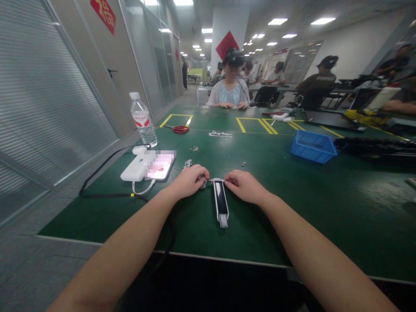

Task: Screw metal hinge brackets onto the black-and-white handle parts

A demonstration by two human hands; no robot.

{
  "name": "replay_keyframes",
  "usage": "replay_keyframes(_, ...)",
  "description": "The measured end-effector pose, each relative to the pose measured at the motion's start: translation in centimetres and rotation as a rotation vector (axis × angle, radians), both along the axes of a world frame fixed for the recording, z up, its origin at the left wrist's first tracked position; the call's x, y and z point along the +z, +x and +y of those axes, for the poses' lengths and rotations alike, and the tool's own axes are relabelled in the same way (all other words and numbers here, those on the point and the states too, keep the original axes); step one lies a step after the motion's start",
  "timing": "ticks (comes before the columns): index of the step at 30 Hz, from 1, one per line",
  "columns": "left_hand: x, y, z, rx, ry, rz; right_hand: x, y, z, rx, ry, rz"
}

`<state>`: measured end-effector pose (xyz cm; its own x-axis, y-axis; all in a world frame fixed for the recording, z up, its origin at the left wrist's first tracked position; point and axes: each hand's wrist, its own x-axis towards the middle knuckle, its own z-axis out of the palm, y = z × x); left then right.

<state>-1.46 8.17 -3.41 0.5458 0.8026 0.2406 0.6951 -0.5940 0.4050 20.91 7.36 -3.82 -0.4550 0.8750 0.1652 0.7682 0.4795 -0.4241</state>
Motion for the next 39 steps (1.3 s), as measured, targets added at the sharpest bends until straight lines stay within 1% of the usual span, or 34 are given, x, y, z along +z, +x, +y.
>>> replay_keyframes(8, -0.04, 0.20, -0.05, -0.004, -0.031, -0.023, 0.13, -0.08, -0.10, 0.008, -0.004, -0.007)
replay_keyframes(13, -0.03, 0.10, -0.05, 0.063, -0.028, -0.002, -0.02, -0.01, 0.01, 0.017, 0.006, 0.008)
replay_keyframes(15, 0.12, 0.05, -0.12, 0.106, -0.021, 0.028, -0.02, 0.00, 0.03, 0.014, 0.000, 0.007)
replay_keyframes(17, 0.32, 0.03, -0.22, 0.119, -0.035, 0.049, 0.02, 0.01, 0.01, 0.007, -0.011, 0.001)
replay_keyframes(23, 0.59, 0.02, -0.39, 0.055, -0.082, 0.035, 0.11, 0.01, -0.07, 0.001, -0.010, -0.001)
replay_keyframes(31, 0.24, 0.05, -0.22, 0.037, -0.081, -0.002, -0.17, 0.09, 0.06, 0.007, -0.010, 0.019)
replay_keyframes(39, -0.20, 0.18, -0.11, -0.010, -0.067, -0.026, -0.41, 0.14, 0.24, 0.027, 0.003, 0.023)
